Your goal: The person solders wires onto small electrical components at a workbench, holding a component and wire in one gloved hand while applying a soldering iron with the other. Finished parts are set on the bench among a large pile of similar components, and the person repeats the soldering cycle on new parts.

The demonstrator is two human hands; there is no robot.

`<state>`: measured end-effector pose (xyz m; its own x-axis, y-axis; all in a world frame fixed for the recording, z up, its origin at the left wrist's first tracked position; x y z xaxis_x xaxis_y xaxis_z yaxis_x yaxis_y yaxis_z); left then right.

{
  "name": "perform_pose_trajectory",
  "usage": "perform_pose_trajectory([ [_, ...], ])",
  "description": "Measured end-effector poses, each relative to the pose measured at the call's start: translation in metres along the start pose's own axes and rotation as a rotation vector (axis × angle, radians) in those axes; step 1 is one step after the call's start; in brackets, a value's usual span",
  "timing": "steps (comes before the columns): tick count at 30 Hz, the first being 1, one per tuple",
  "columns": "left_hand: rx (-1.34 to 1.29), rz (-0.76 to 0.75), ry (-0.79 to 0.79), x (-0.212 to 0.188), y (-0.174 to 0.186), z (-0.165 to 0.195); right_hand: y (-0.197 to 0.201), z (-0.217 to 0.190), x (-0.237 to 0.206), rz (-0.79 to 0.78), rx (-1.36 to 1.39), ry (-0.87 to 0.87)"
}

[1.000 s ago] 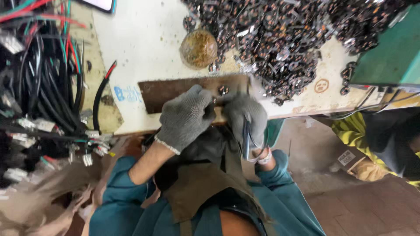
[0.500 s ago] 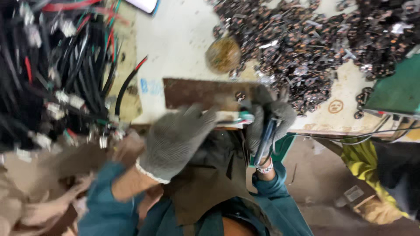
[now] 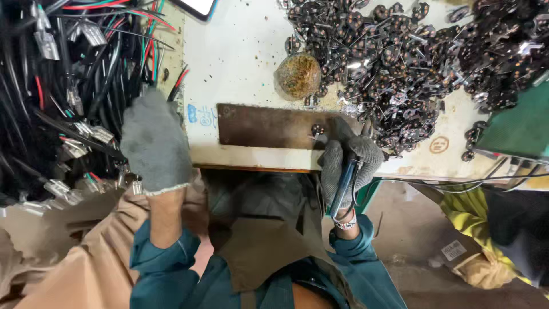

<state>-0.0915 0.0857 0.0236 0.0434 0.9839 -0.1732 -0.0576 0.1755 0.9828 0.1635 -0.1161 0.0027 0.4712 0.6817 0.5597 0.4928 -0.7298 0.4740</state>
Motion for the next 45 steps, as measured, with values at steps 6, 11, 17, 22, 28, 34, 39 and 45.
perform_pose_trajectory([
  [6, -0.045, 0.208, -0.036, -0.008, -0.005, 0.016, 0.002, 0.004, -0.001, 0.062, 0.079, -0.045],
  [11, -0.202, 0.222, -0.075, -0.017, 0.006, 0.03, 0.001, 0.001, -0.007, 0.009, 0.034, -0.073],
  [17, -0.785, 0.139, 0.196, -0.004, 0.006, -0.002, 0.008, 0.014, -0.012, 0.014, -0.005, -0.088],
  [22, -1.505, 0.222, 0.249, -0.014, 0.074, 0.045, 0.009, -0.017, -0.014, -0.107, -0.018, -0.174],
  [28, -1.295, -0.655, -0.097, -0.063, 0.047, 0.138, 0.01, -0.046, -0.005, -0.135, 0.073, -0.22],
  [34, -1.544, -0.503, 0.159, -0.078, 0.015, 0.103, 0.007, -0.05, 0.003, -0.053, -0.036, -0.242],
  [39, -1.322, -0.904, 0.211, -0.114, -0.014, 0.11, 0.005, -0.056, 0.009, -0.053, -0.032, -0.169],
  [45, -0.829, -1.241, -0.664, -0.101, -0.032, 0.078, 0.028, -0.032, 0.005, -0.24, -0.219, -0.419],
])
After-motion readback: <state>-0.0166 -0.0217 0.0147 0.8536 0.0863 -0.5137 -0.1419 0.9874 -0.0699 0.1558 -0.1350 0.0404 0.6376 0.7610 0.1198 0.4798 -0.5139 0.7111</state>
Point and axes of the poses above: each hand's wrist, its own x-axis towards the middle knuckle, its own y-axis out of the back of the hand, z = x × y, the point moved 4 cm from there along x, towards the middle knuckle, and after that the axes turned 14 degrees about y, right-handed, at the moved point
